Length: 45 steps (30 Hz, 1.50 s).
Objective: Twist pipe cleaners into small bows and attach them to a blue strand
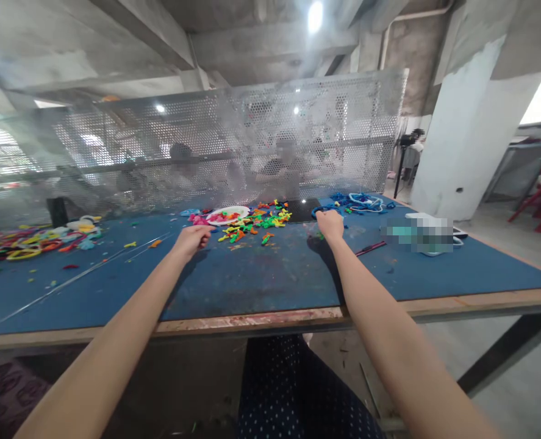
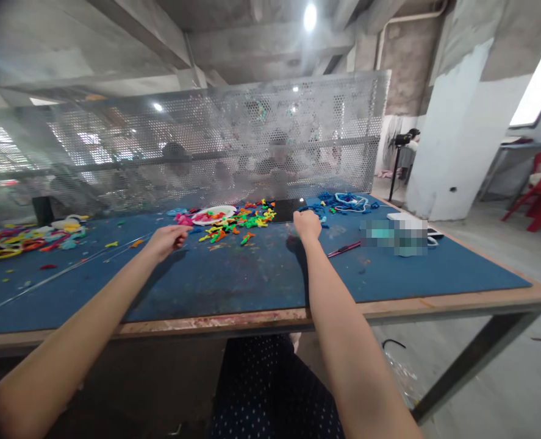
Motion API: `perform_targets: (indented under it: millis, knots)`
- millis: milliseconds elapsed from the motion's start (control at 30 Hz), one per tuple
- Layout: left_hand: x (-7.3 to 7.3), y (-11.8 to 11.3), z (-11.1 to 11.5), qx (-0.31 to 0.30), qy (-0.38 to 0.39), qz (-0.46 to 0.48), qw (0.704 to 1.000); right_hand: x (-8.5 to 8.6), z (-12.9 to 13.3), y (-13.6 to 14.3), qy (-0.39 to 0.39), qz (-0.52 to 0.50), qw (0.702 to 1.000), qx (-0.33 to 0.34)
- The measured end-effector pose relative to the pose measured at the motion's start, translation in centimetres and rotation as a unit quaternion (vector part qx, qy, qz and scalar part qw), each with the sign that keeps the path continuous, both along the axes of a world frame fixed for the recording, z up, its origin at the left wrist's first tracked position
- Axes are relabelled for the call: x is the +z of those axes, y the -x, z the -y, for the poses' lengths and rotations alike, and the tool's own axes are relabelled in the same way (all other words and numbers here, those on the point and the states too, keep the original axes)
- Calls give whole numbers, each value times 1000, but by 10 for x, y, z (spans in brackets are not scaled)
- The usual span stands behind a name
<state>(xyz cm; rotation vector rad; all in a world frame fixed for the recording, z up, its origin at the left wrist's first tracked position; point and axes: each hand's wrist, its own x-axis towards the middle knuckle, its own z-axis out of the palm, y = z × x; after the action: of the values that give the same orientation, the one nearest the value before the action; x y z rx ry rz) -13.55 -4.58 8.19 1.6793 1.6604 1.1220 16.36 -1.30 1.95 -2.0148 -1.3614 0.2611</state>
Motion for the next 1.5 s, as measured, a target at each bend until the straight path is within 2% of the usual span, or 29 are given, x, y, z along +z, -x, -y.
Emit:
perform_targets:
  millis: [100, 233, 333, 433, 533, 633, 733, 833, 900, 1000, 1133, 1333, 1400, 1500]
  knots:
    - [-6, -26, -11, -101, 16, -8, 995, 2, -4, 17, -21, -17, 999, 46]
    - [-24, -103, -27, -240, 4, -5, 971, 0, -6, 26, -27, -43, 995, 88]
    - [-42, -165, -34, -296, 6, -21, 955, -3, -7, 15, -16, -60, 996, 70]
    - [-57, -202, -36, -319, 12, -66, 945, -4, -8, -1, 2, -77, 997, 17]
    - [-64, -207, -38, -327, 5, -120, 937, -5, -9, -8, 10, -101, 995, -19]
    - [-65, -190, -42, -324, -5, -174, 930, -8, -7, -3, 6, -138, 990, -18]
    - [-63, -165, -46, -302, -24, -221, 927, -9, -4, 8, 2, -189, 982, 13]
    - [-60, -144, -49, -247, -82, -249, 933, -9, -2, 19, 18, -262, 962, 78]
    - [-58, -136, -49, -213, -124, -255, 935, -7, 0, 23, 39, -325, 936, 128]
    - [-55, -133, -47, -185, -171, -244, 937, -1, 6, 22, 51, -433, 879, 193]
    - [-53, -138, -43, -183, -194, -215, 940, 10, 17, 17, -20, -575, 779, 249]
    - [-59, -160, -48, -216, -122, -168, 954, 20, 15, 27, -166, -728, 609, 269]
    - [-63, -165, -49, -230, -77, -156, 958, 18, 9, 30, -193, -761, 565, 253]
    - [-69, -170, -47, -249, -13, -149, 957, 11, -2, 29, -208, -801, 520, 214]
